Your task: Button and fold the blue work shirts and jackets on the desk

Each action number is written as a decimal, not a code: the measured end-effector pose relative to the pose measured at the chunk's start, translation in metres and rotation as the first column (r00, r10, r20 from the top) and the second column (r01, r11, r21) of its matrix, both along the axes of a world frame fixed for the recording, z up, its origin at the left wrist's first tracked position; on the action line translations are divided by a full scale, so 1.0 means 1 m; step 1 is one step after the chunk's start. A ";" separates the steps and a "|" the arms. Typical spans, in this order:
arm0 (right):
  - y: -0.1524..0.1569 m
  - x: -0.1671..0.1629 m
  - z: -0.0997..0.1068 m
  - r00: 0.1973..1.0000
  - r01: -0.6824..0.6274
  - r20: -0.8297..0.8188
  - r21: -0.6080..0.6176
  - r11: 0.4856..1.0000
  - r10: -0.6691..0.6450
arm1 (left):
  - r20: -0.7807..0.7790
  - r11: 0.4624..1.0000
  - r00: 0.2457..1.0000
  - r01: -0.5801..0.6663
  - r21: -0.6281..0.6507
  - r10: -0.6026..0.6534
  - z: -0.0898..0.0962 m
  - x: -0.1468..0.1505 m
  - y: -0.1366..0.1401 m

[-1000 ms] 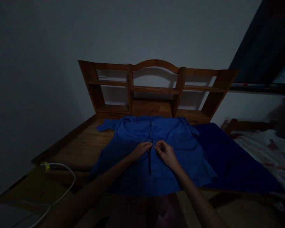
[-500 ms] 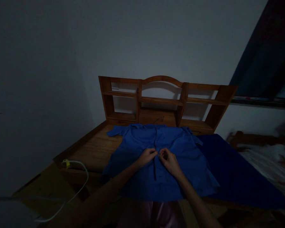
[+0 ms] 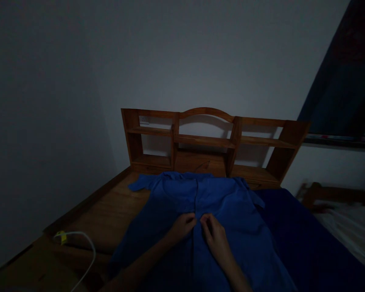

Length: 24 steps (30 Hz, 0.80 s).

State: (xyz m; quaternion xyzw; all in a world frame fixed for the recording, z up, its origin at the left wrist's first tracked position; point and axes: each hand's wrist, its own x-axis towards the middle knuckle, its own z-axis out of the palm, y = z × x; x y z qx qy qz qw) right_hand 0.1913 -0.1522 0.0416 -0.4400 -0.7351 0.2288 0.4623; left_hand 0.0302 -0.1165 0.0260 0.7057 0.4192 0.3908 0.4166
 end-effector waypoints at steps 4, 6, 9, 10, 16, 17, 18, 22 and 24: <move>0.002 -0.001 -0.002 1.000 0.015 0.004 -0.020 1.000 -0.015 | -0.043 0.999 0.998 -0.038 0.020 0.039 0.002 0.001 -0.001; 0.003 -0.001 -0.005 0.999 0.033 0.030 -0.006 0.999 -0.033 | -0.045 0.999 0.998 -0.036 0.024 0.037 0.002 0.002 -0.001; 0.002 -0.003 -0.008 0.990 0.073 0.119 0.008 0.997 -0.074 | -0.028 1.000 0.999 -0.019 0.004 0.019 0.001 0.003 -0.001; 0.002 -0.004 -0.009 0.982 0.087 0.165 0.012 0.996 -0.088 | -0.022 1.000 1.000 -0.011 -0.004 0.011 0.002 0.003 -0.002; -0.001 -0.007 -0.007 0.902 0.128 0.403 0.097 0.987 -0.157 | -0.044 1.000 0.999 -0.003 -0.006 0.002 0.005 0.004 -0.003; -0.002 -0.006 -0.007 0.891 0.133 0.423 0.108 0.985 -0.167 | -0.041 1.000 0.999 0.002 -0.007 -0.002 0.006 0.004 -0.003; -0.003 -0.006 -0.006 0.880 0.140 0.440 0.117 0.983 -0.177 | -0.032 1.000 0.999 0.011 -0.008 -0.012 0.006 0.004 -0.003; -0.006 -0.006 -0.004 0.858 0.161 0.469 0.144 0.976 -0.211 | 0.023 0.999 0.999 0.048 0.011 -0.048 0.007 0.005 -0.005; -0.007 -0.006 -0.003 0.855 0.166 0.471 0.151 0.975 -0.218 | 0.024 0.999 0.999 0.036 0.025 -0.036 0.007 0.005 -0.006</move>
